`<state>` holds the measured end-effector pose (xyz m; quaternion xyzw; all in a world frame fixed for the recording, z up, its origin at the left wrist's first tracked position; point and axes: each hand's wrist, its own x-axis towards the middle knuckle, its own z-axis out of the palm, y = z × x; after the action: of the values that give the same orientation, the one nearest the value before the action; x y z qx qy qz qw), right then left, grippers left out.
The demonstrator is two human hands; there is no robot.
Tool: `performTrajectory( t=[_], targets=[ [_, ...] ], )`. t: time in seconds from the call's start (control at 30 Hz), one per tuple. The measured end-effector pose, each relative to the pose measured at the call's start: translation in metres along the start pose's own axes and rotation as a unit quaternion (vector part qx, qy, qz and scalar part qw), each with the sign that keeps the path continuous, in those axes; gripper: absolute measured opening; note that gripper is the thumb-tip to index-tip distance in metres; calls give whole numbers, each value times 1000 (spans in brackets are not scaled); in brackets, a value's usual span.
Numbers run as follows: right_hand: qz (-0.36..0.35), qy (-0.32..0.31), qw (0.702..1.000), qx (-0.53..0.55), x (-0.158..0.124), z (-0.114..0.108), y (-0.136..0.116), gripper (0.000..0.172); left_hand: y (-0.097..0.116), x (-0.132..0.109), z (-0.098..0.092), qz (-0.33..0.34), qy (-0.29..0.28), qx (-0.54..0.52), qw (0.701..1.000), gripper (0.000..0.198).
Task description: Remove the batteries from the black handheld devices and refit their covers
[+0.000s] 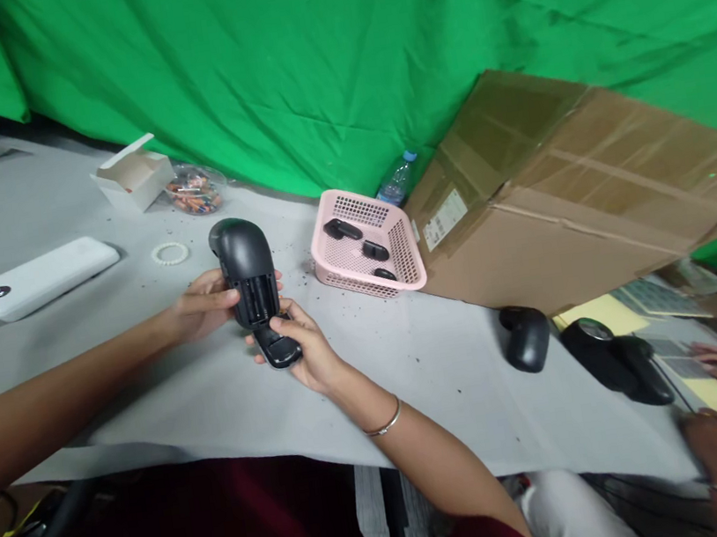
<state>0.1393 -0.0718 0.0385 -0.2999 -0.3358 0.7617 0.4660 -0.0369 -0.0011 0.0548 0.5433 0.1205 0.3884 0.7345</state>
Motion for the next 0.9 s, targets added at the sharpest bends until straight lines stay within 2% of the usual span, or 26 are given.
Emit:
performTrajectory(
  t=[0.13, 0.27, 0.43, 0.63, 0.8, 0.9],
  targets=[
    [37, -14, 999, -27, 3, -6, 8, 37, -3, 0, 2, -5, -4, 83, 997, 42],
    [106, -27, 994, 18, 7, -13, 15, 32, -11, 2, 6, -42, -14, 162, 986, 41],
    [168, -12, 985, 35, 11, -15, 17, 25, -19, 3, 12, -34, 5, 199, 979, 48],
    [146, -14, 989, 8, 12, -14, 21, 22, -24, 0, 15, 7, 9, 232, 973, 45],
    [139, -15, 990, -20, 10, -11, 22, 24, -22, -3, 17, 35, 11, 287, 957, 59],
    [130, -16, 991, -35, 7, -11, 19, 37, -18, -7, 25, 56, 26, 345, 936, 73]
  ],
)
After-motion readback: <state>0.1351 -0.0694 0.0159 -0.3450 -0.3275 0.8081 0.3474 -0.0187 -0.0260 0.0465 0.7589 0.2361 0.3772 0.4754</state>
